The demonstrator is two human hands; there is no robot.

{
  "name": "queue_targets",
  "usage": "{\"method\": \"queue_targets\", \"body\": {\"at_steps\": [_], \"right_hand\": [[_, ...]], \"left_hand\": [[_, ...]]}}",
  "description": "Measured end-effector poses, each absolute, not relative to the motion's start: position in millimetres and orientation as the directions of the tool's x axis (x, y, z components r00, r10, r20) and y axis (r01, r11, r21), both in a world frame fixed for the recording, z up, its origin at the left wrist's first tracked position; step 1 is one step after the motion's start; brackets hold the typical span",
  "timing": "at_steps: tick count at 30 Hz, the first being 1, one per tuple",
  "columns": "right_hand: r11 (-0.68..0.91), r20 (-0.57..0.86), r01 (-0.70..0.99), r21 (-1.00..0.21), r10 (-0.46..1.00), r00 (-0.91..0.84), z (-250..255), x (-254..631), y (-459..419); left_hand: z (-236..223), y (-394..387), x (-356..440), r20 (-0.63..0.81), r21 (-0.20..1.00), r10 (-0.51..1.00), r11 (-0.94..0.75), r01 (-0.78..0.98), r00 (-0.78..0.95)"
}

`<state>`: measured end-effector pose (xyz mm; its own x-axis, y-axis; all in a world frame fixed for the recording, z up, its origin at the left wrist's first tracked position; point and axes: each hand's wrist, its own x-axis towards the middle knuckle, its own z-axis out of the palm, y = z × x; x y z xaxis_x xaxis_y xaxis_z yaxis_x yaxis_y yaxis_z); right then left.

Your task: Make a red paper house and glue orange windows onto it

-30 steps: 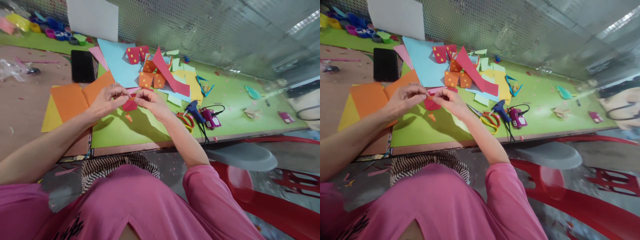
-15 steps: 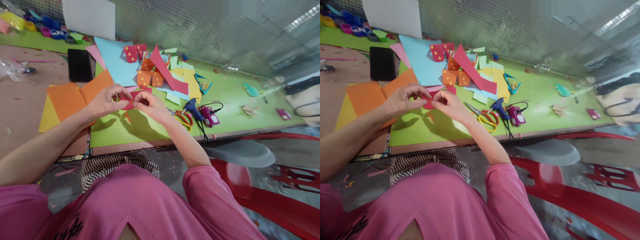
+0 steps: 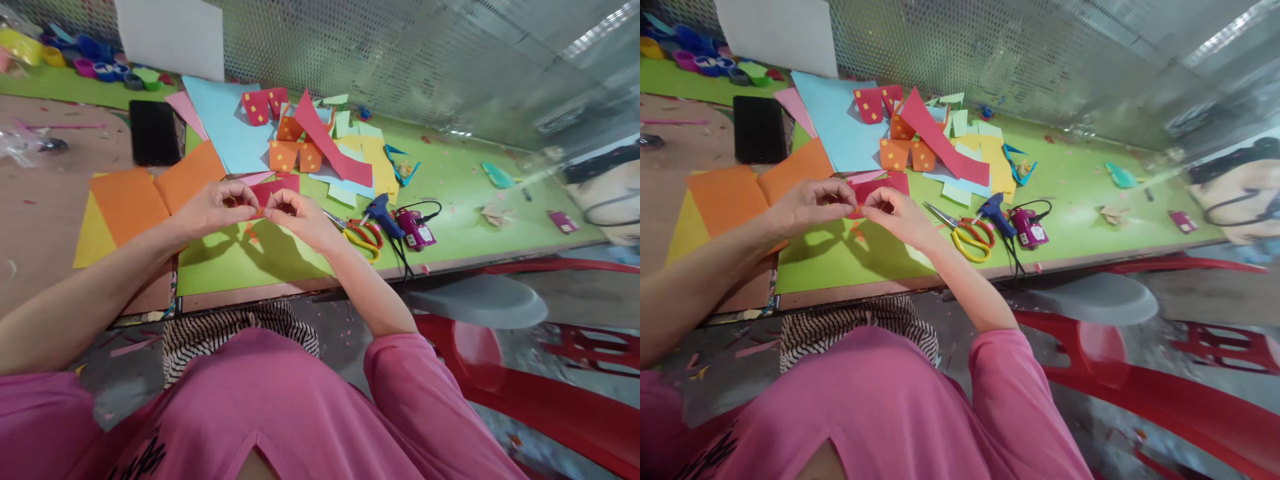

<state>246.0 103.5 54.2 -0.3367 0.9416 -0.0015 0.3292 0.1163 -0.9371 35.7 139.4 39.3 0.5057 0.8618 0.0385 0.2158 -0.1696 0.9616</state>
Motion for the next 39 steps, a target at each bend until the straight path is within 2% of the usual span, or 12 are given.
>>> {"method": "queue_targets", "body": {"at_steps": [2, 5, 8, 11, 14, 17, 21, 24, 28, 33, 36, 39], "right_hand": [[0.129, 0.003, 0.364, -0.922, 0.945, -0.328, 55, 249, 103], [0.192, 0.026, 0.53, -0.826, 0.952, -0.304, 58, 260, 100], [0.238, 0.04, 0.732, -0.638, 0.96, -0.277, 59, 280, 92], [0.194, 0.031, 0.894, -0.404, 0.98, -0.199, 56, 306, 78], [0.124, 0.047, 0.96, -0.251, 0.992, -0.115, 56, 323, 63], [0.171, 0.045, 0.937, -0.305, 0.985, -0.165, 58, 322, 54], [0.283, 0.206, 0.881, -0.38, 0.954, -0.218, 59, 299, 53], [0.378, 0.283, 0.816, -0.438, 0.919, -0.274, 54, 280, 56], [0.37, 0.199, 0.78, -0.504, 0.929, -0.313, 45, 264, 64], [0.239, 0.033, 0.682, -0.691, 0.953, -0.301, 40, 263, 74], [0.205, 0.02, 0.634, -0.746, 0.958, -0.287, 40, 260, 78], [0.215, 0.024, 0.631, -0.746, 0.955, -0.296, 43, 259, 78]], "left_hand": [[41, 139, 36, 0.009, 0.971, 0.871, -0.126, 0.205, 0.491], [43, 138, 37, -0.017, 0.977, 0.893, -0.081, 0.197, 0.45], [45, 138, 36, -0.008, 0.98, 0.914, -0.074, 0.186, 0.405], [46, 138, 34, -0.007, 0.985, 0.926, -0.059, 0.164, 0.378], [46, 137, 34, 0.018, 0.973, 0.924, -0.103, 0.205, 0.382], [42, 134, 38, 0.082, 0.918, 0.884, -0.247, 0.311, 0.46], [34, 126, 48, 0.154, 0.808, 0.769, -0.459, 0.368, 0.621], [29, 123, 51, 0.168, 0.743, 0.717, -0.543, 0.391, 0.676], [27, 124, 49, 0.116, 0.748, 0.761, -0.49, 0.448, 0.638], [31, 125, 47, 0.057, 0.777, 0.804, -0.408, 0.479, 0.592], [33, 125, 47, 0.047, 0.78, 0.803, -0.401, 0.481, 0.594], [32, 124, 48, 0.008, 0.792, 0.798, -0.373, 0.484, 0.603]]}}
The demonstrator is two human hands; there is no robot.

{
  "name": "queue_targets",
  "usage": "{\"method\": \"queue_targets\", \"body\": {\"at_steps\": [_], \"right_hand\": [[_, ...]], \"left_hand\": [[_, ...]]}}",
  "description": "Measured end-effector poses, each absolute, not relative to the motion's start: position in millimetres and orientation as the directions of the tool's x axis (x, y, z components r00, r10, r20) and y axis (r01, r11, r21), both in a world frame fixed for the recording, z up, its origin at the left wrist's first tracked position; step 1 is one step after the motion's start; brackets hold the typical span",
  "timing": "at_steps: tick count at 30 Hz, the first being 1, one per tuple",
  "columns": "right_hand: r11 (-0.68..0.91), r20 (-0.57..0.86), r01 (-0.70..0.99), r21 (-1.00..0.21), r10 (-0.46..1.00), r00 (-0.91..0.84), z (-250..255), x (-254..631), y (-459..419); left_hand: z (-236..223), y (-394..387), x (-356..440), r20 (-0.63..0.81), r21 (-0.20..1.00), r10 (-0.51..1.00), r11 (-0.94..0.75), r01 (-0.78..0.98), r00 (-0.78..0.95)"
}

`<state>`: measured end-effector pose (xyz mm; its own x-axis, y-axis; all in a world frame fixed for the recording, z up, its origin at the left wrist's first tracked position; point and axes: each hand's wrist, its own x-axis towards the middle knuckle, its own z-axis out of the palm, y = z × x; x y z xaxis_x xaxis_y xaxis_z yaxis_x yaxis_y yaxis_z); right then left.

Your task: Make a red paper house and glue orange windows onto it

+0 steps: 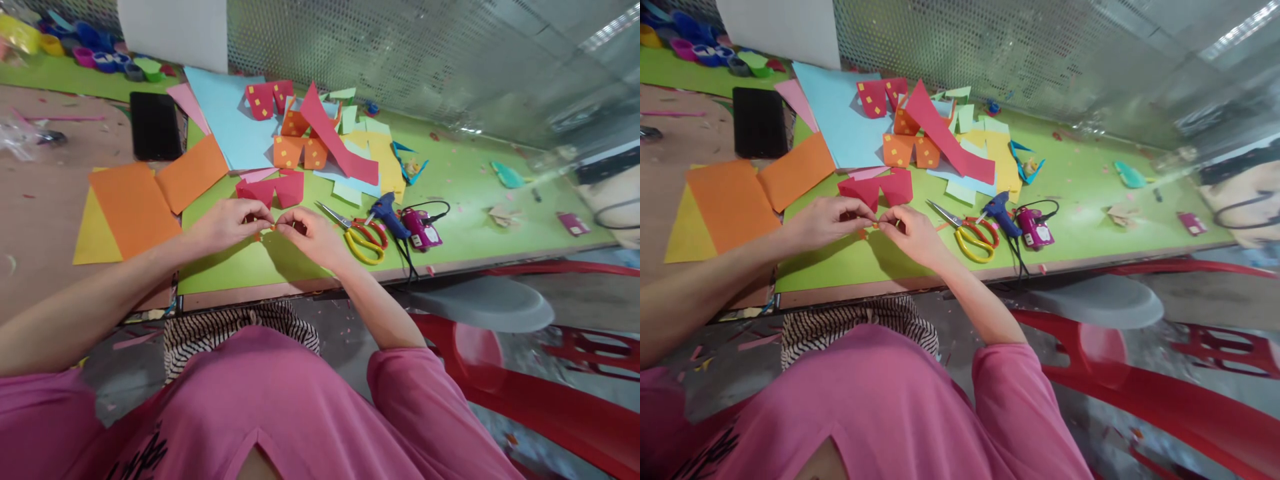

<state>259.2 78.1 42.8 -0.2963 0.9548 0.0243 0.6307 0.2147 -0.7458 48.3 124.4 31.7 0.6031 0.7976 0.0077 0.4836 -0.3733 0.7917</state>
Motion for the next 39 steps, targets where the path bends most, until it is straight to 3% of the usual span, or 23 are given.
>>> {"method": "queue_targets", "body": {"at_steps": [3, 6, 8, 12, 18, 24, 34, 36, 39], "right_hand": [[0.222, 0.033, 0.734, -0.642, 0.964, -0.263, 49, 277, 70], [0.11, 0.078, 0.95, -0.292, 0.993, -0.091, 54, 318, 54], [0.01, 0.027, 0.997, -0.079, 1.0, -0.008, 56, 348, 42], [0.0, -0.084, 1.0, 0.019, 0.996, 0.002, 57, 380, 32], [-0.167, -0.162, 0.975, 0.143, 0.968, 0.19, 65, 386, 45], [0.004, -0.174, 0.993, 0.119, 0.985, 0.017, 67, 396, 45], [-0.064, -0.24, 0.995, -0.074, 0.97, 0.044, 72, 370, 29], [-0.035, -0.228, 0.99, -0.138, 0.974, 0.002, 76, 368, 23], [0.034, -0.235, 0.942, -0.335, 0.965, -0.118, 83, 359, 18]], "left_hand": [[31, 123, 49, -0.039, 0.835, 0.809, -0.296, 0.463, 0.586], [34, 120, 51, -0.078, 0.923, 0.826, -0.152, 0.354, 0.558], [35, 118, 52, -0.101, 0.965, 0.833, -0.052, 0.259, 0.544], [36, 117, 55, -0.136, 0.99, 0.861, 0.102, 0.095, 0.49], [40, 118, 57, -0.154, 0.981, 0.875, 0.192, -0.037, 0.459], [36, 123, 54, -0.125, 0.98, 0.898, 0.179, -0.091, 0.421], [39, 121, 55, -0.114, 0.987, 0.913, 0.15, -0.062, 0.392], [39, 121, 55, -0.111, 0.988, 0.921, 0.142, -0.056, 0.374], [36, 122, 55, -0.091, 0.991, 0.939, 0.118, -0.061, 0.333]]}}
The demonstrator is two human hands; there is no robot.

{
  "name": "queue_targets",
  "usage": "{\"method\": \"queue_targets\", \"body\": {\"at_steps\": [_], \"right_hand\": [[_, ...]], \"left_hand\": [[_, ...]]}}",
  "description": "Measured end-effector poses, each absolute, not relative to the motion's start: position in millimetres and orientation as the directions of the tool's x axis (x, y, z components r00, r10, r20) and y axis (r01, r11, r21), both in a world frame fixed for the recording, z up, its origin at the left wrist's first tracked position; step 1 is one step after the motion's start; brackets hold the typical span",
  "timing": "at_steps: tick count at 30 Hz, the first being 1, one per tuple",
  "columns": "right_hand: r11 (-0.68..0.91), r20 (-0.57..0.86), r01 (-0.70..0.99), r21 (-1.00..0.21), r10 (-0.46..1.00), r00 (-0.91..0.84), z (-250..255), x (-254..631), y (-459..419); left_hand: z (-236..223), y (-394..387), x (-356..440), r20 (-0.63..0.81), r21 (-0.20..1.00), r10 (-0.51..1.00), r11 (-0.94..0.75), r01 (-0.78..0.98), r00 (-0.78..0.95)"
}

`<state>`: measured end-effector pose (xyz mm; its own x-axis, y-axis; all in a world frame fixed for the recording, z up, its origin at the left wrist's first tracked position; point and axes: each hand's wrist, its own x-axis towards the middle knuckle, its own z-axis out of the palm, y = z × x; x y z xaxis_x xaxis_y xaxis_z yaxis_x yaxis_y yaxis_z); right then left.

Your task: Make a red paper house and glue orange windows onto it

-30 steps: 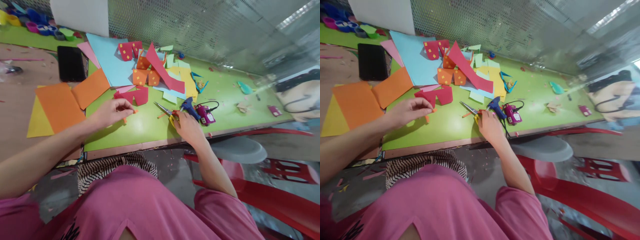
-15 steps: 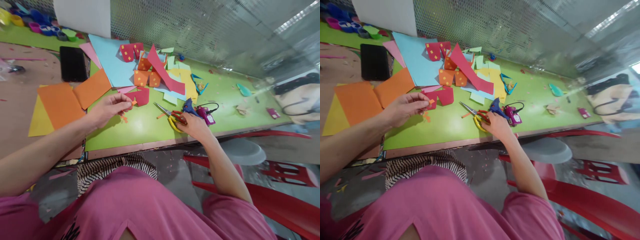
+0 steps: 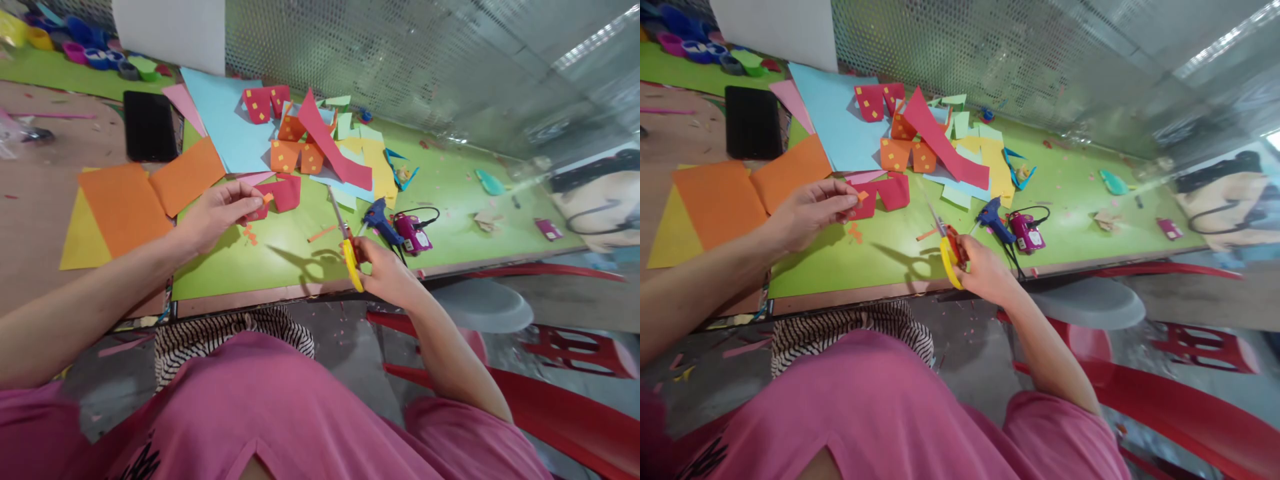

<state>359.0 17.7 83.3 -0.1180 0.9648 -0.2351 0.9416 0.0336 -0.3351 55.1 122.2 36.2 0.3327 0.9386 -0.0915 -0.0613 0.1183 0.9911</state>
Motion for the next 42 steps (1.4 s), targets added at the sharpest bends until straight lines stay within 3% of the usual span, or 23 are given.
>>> {"method": "queue_targets", "body": {"at_steps": [3, 8, 16, 33, 35, 39, 42], "right_hand": [[0.043, -0.312, 0.879, -0.474, 0.926, -0.214, 89, 343, 19], [0.044, -0.383, 0.871, -0.49, 0.886, -0.26, 90, 324, 28], [0.002, -0.389, 0.785, -0.62, 0.867, -0.31, 87, 318, 31], [-0.184, -0.467, 0.742, -0.644, 0.864, -0.191, 77, 317, 28], [-0.124, -0.426, 0.799, -0.589, 0.887, -0.176, 75, 323, 27], [0.137, -0.267, 0.951, -0.278, 0.94, -0.214, 74, 346, 30], [0.272, -0.175, 0.943, -0.192, 0.936, -0.306, 79, 361, 38]], "left_hand": [[35, 122, 55, -0.078, 0.992, 0.95, 0.105, -0.072, 0.303], [36, 121, 55, -0.069, 0.994, 0.941, 0.094, -0.058, 0.332], [36, 119, 56, -0.06, 0.996, 0.93, 0.079, -0.04, 0.362], [40, 117, 55, -0.082, 0.996, 0.93, 0.084, 0.01, 0.359], [39, 118, 55, -0.079, 0.997, 0.932, 0.08, 0.014, 0.355], [38, 121, 54, -0.11, 0.993, 0.944, 0.116, 0.0, 0.31], [39, 121, 55, -0.145, 0.988, 0.941, 0.151, 0.004, 0.305]]}}
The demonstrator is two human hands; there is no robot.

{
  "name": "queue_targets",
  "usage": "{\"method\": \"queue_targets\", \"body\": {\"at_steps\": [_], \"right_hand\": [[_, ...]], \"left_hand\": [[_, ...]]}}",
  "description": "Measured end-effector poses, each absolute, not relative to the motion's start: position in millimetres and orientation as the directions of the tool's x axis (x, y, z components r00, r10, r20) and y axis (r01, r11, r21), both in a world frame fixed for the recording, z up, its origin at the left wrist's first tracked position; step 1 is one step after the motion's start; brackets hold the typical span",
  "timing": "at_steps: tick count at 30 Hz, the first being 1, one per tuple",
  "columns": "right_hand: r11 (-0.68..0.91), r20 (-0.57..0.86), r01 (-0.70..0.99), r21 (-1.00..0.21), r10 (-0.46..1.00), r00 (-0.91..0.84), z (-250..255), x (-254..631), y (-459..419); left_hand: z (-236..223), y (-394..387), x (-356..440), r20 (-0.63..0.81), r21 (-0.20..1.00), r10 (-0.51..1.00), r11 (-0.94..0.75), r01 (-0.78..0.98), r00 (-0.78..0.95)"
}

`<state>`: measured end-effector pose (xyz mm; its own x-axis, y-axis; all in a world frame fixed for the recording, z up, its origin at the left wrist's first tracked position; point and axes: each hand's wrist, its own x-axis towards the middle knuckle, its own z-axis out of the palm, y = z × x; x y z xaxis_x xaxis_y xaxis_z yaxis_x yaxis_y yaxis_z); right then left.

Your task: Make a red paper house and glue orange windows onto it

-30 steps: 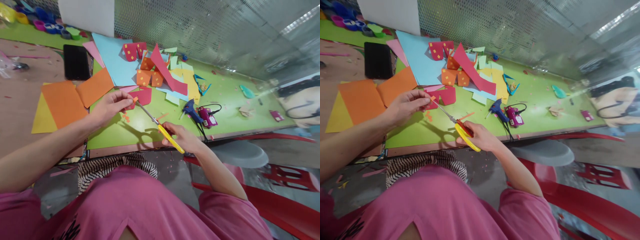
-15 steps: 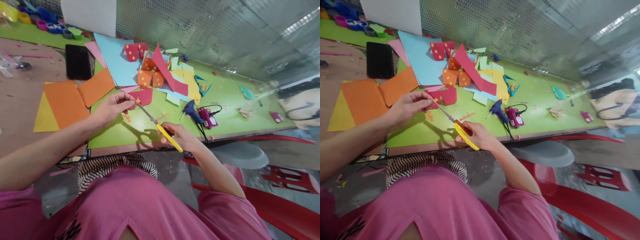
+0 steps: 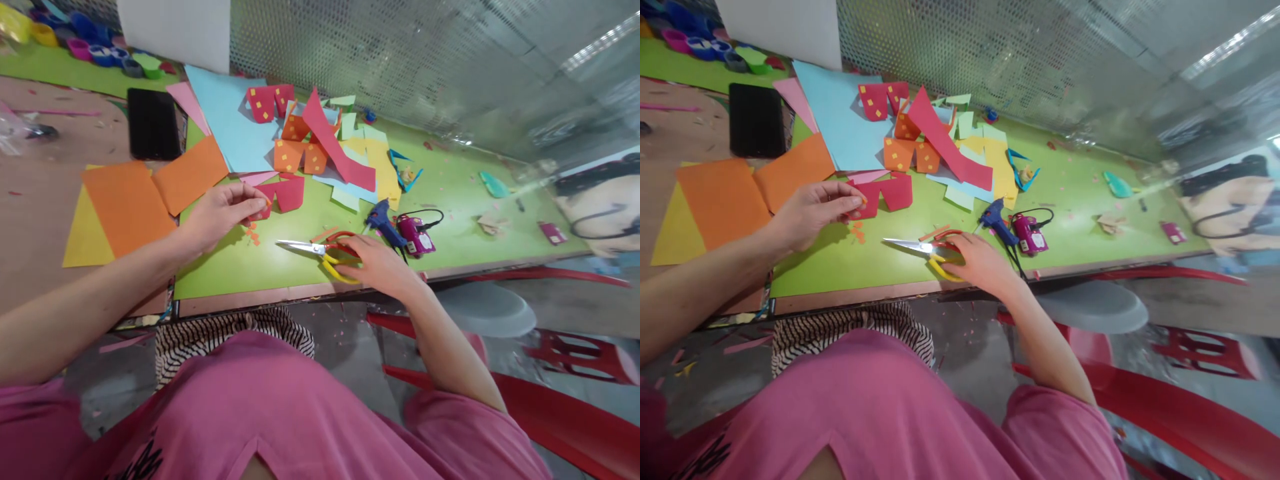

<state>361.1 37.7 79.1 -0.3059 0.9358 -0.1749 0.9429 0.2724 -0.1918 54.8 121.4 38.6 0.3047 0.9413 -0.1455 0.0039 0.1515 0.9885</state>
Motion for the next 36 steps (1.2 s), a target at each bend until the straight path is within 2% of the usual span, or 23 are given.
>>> {"method": "queue_targets", "body": {"at_steps": [3, 6, 9, 13, 22, 30, 36], "right_hand": [[0.307, 0.03, 0.923, -0.233, 0.951, -0.309, 88, 350, 48], [0.336, 0.208, 0.823, -0.458, 0.941, -0.268, 91, 309, 61], [0.409, 0.285, 0.708, -0.576, 0.912, -0.295, 87, 266, 76], [0.391, 0.258, 0.642, -0.66, 0.92, -0.296, 81, 240, 89], [0.382, 0.228, 0.651, -0.656, 0.922, -0.312, 81, 238, 96], [0.314, 0.19, 0.597, -0.738, 0.946, -0.262, 75, 230, 111], [0.279, 0.172, 0.546, -0.79, 0.955, -0.24, 76, 224, 123]], "left_hand": [[37, 121, 56, -0.141, 0.989, 0.937, 0.148, 0.002, 0.319], [34, 120, 56, -0.11, 0.993, 0.937, 0.115, 0.003, 0.332], [35, 119, 55, -0.069, 0.998, 0.933, 0.064, 0.027, 0.352], [38, 118, 53, -0.037, 0.999, 0.938, 0.028, 0.032, 0.345], [34, 122, 52, -0.001, 0.999, 0.939, -0.01, 0.033, 0.343], [40, 130, 41, 0.064, 0.99, 0.957, -0.096, 0.1, 0.283], [43, 154, 25, -0.033, 0.977, 0.962, -0.026, 0.213, 0.271]]}}
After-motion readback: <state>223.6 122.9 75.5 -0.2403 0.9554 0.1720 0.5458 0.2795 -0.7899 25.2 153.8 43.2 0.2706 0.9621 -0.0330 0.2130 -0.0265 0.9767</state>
